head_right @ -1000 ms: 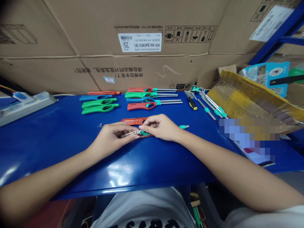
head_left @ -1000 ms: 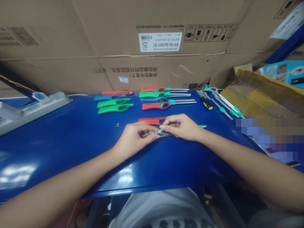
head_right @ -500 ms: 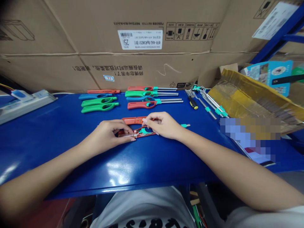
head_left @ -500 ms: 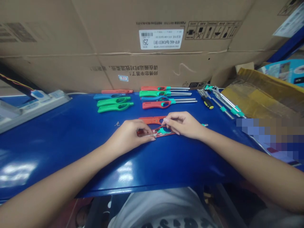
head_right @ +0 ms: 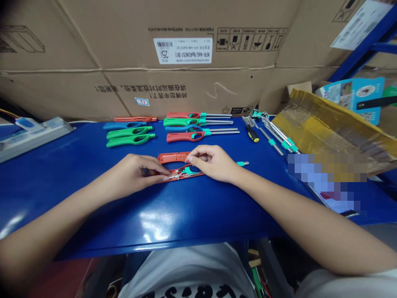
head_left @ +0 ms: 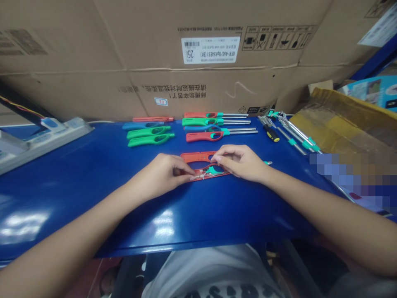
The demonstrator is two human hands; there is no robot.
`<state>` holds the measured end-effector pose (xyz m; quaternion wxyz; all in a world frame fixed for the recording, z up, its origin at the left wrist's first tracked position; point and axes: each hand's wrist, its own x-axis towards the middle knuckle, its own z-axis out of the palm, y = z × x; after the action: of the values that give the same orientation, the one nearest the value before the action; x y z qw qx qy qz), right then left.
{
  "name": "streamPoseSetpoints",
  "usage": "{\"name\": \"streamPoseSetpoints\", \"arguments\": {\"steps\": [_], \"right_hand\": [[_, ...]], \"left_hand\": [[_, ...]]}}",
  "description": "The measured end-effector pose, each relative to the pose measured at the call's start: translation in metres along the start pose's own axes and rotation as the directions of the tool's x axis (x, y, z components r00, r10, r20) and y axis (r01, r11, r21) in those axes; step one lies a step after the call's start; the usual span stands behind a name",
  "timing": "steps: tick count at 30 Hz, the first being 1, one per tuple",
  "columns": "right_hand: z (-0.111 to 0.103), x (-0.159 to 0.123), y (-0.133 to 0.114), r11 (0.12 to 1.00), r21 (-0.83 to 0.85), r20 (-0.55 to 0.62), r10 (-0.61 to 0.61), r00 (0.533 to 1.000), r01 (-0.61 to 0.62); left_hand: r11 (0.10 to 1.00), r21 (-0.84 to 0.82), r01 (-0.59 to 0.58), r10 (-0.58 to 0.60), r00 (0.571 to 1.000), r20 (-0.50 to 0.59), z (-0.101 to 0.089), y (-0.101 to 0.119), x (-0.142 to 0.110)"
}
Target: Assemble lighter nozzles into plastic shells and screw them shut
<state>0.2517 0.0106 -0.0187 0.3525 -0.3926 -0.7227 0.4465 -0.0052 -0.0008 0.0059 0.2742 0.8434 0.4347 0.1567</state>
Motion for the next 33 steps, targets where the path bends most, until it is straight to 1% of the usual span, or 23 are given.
{"name": "streamPoseSetpoints", "arguments": {"steps": [1, 2, 3, 4, 5, 6, 7, 8, 9, 10, 15, 18, 20, 21, 23, 26, 27, 29, 31, 33], "right_hand": [[0.0, -0.001, 0.0, 0.995, -0.063, -0.014, -0.083, 0.996, 0.082], [-0.001, -0.002, 0.0, 0.973, -0.149, -0.008, -0.181, 0.983, 0.178], [-0.001, -0.003, -0.001, 0.929, -0.254, 0.03, -0.272, 0.962, 0.271], [-0.001, -0.005, -0.002, 0.862, -0.363, 0.096, -0.345, 0.934, 0.355], [-0.002, -0.006, -0.003, 0.778, -0.46, 0.182, -0.389, 0.903, 0.428], [-0.002, -0.008, -0.005, 0.691, -0.534, 0.273, -0.405, 0.873, 0.487], [-0.003, -0.01, -0.006, 0.613, -0.584, 0.357, -0.394, 0.847, 0.531], [-0.003, -0.011, -0.008, 0.555, -0.615, 0.424, -0.367, 0.828, 0.561], [-0.004, -0.013, -0.01, 0.519, -0.631, 0.471, -0.334, 0.817, 0.576], [-0.004, -0.014, -0.011, 0.501, -0.641, 0.5, -0.303, 0.811, 0.582], [-0.007, -0.02, -0.018, 0.479, -0.693, 0.529, -0.169, 0.832, 0.538], [-0.006, -0.022, -0.022, 0.455, -0.721, 0.525, -0.135, 0.84, 0.523], [-0.007, -0.022, -0.023, 0.46, -0.715, 0.532, -0.131, 0.837, 0.527], [-0.008, -0.021, -0.023, 0.47, -0.705, 0.533, -0.141, 0.834, 0.531], [-0.013, -0.018, -0.021, 0.513, -0.688, 0.495, -0.185, 0.849, 0.513], [-0.023, -0.013, -0.018, 0.605, -0.664, 0.36, -0.256, 0.897, 0.439], [-0.026, -0.011, -0.017, 0.634, -0.651, 0.327, -0.263, 0.908, 0.418], [-0.03, -0.009, -0.016, 0.673, -0.618, 0.32, -0.255, 0.912, 0.406], [-0.031, -0.008, -0.015, 0.694, -0.594, 0.347, -0.236, 0.908, 0.407], [-0.031, -0.007, -0.014, 0.695, -0.587, 0.378, -0.22, 0.899, 0.416]], "left_hand": [[1.0, -0.003, -0.003, 0.003, 1.0, 0.002, 0.0, 0.0, 0.0], [1.0, -0.004, -0.008, 0.008, 1.0, 0.003, 0.001, -0.001, 0.001], [1.0, -0.002, -0.015, 0.015, 1.0, 0.004, 0.001, -0.001, 0.001], [1.0, 0.003, -0.024, 0.024, 1.0, 0.004, 0.001, -0.001, 0.0], [0.999, 0.008, -0.034, 0.034, 0.999, 0.003, 0.002, -0.001, 0.0], [0.999, 0.013, -0.043, 0.043, 0.999, 0.0, 0.002, -0.002, 0.0], [0.998, 0.019, -0.052, 0.052, 0.999, -0.002, 0.002, -0.002, -0.001], [0.998, 0.026, -0.059, 0.059, 0.998, -0.005, 0.002, -0.002, -0.001], [0.997, 0.034, -0.063, 0.063, 0.998, -0.007, 0.002, -0.002, -0.001], [0.997, 0.041, -0.065, 0.065, 0.998, -0.007, 0.002, -0.002, -0.001], [0.997, 0.05, -0.059, 0.059, 0.998, -0.006, 0.002, -0.001, -0.001], [0.996, 0.062, -0.063, 0.065, 0.998, -0.02, 0.003, 0.0, -0.001], [0.995, 0.071, -0.074, 0.076, 0.997, -0.024, 0.003, 0.0, -0.001], [0.994, 0.074, -0.079, 0.081, 0.996, -0.028, 0.003, 0.0, -0.002], [0.994, 0.073, -0.084, 0.087, 0.996, -0.028, 0.002, 0.0, -0.001], [0.996, 0.055, -0.075, 0.077, 0.997, -0.026, 0.001, 0.002, -0.001], [0.997, 0.048, -0.064, 0.065, 0.998, -0.019, 0.001, 0.003, -0.002], [0.999, 0.042, -0.029, 0.03, 0.999, -0.021, 0.0, 0.005, -0.003], [0.998, 0.065, -0.008, 0.013, 0.996, -0.086, 0.0, 0.009, -0.003], [0.993, 0.113, -0.035, 0.056, 0.982, -0.183, 0.001, 0.012, -0.004]]}}
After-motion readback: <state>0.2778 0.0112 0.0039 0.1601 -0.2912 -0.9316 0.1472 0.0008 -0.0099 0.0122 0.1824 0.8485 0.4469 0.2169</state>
